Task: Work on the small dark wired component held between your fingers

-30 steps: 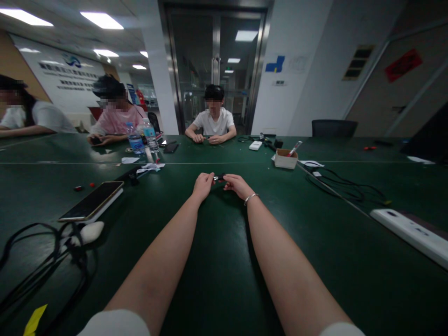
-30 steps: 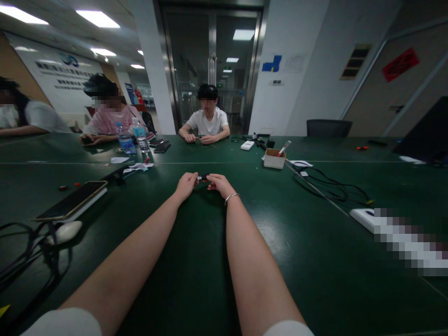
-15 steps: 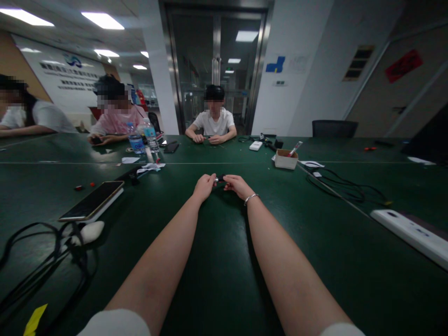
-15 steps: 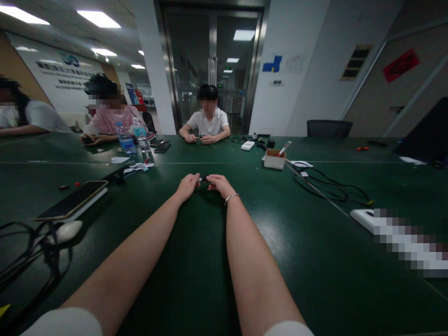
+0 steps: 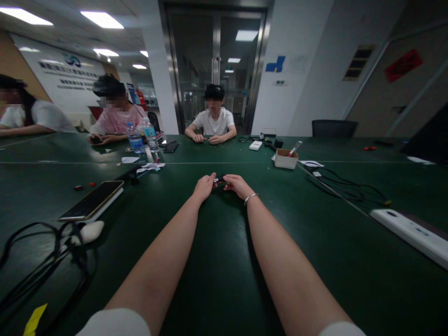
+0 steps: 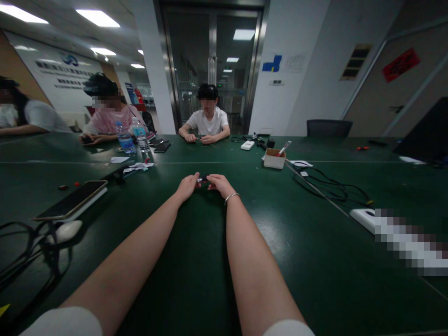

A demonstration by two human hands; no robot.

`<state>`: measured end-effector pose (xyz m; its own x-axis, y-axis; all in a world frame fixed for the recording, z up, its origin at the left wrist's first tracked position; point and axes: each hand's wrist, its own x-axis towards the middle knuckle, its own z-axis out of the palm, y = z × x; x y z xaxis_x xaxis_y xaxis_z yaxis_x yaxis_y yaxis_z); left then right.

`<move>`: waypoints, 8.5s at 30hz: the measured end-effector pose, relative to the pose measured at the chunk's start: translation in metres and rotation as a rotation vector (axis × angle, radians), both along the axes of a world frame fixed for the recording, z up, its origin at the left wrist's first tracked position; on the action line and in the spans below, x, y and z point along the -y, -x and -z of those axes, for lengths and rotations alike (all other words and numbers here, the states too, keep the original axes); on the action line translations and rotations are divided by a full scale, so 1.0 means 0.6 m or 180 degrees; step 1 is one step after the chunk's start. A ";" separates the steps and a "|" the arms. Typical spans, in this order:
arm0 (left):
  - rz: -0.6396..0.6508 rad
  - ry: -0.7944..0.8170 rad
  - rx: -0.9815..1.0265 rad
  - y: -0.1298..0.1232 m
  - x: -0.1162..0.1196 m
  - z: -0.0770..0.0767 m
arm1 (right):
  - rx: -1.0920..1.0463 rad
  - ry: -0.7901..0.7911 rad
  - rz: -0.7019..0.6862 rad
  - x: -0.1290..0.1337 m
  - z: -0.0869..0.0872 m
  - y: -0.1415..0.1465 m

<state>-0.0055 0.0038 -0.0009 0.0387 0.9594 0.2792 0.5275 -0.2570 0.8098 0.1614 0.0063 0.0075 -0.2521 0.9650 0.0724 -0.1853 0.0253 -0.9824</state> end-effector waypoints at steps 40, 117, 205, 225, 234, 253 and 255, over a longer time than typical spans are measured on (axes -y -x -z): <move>0.0429 -0.0110 0.0566 -0.004 -0.005 0.009 | 0.0152 -0.0099 0.0170 -0.005 0.004 0.004; 0.0654 -0.0255 0.1008 -0.004 -0.011 0.016 | 0.0083 -0.0111 0.0197 0.004 -0.005 0.002; 0.0260 -0.0075 0.0588 0.001 -0.007 0.005 | -0.0110 -0.0119 0.0101 0.000 0.001 -0.001; 0.0400 0.0048 0.0774 0.008 -0.020 0.014 | 0.0051 -0.0220 -0.0097 0.002 -0.001 -0.003; 0.0429 0.0199 0.0982 0.003 -0.025 0.018 | 0.0080 -0.0242 -0.0191 0.005 -0.003 -0.005; 0.0409 -0.0078 0.0972 -0.005 -0.004 0.004 | 0.0208 -0.0127 0.0081 -0.001 0.000 0.002; 0.0366 -0.0073 0.1022 -0.006 -0.004 0.005 | 0.0221 -0.0132 0.0084 -0.002 0.001 0.002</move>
<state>-0.0018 0.0062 -0.0037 0.0529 0.9473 0.3160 0.2131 -0.3199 0.9232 0.1601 0.0074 0.0069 -0.2324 0.9679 0.0957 -0.1156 0.0702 -0.9908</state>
